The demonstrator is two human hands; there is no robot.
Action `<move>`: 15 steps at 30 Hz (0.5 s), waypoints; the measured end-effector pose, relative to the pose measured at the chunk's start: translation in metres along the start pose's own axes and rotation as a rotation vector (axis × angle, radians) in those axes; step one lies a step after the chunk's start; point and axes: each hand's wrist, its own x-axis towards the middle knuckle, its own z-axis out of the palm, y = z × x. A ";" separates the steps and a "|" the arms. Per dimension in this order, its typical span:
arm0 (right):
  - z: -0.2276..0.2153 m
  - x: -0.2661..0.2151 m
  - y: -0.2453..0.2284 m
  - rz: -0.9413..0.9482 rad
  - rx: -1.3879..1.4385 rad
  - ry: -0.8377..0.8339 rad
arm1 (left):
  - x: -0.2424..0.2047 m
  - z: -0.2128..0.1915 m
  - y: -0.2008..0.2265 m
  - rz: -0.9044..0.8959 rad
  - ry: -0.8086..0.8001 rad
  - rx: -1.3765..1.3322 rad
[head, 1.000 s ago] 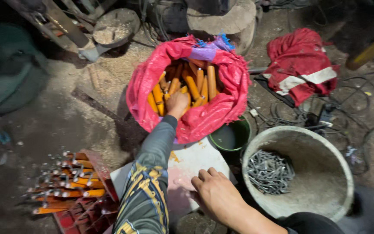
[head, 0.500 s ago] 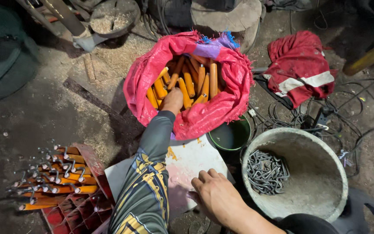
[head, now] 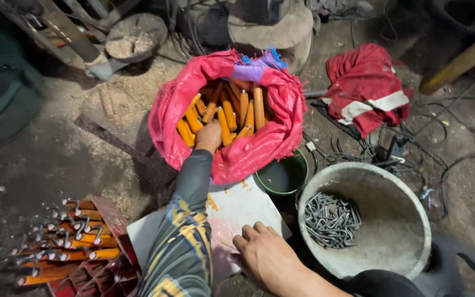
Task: The person sits on the floor and assembles firecrackers by inserting metal staples into the ends of orange cylindrical casings. They use a small wooden stick to apply a pink paste to the casing ends before inserting the staples. Finished units are placed into a red crate.
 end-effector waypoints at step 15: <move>-0.004 -0.009 0.005 0.025 -0.061 -0.066 | 0.016 -0.002 -0.011 0.020 -0.034 0.379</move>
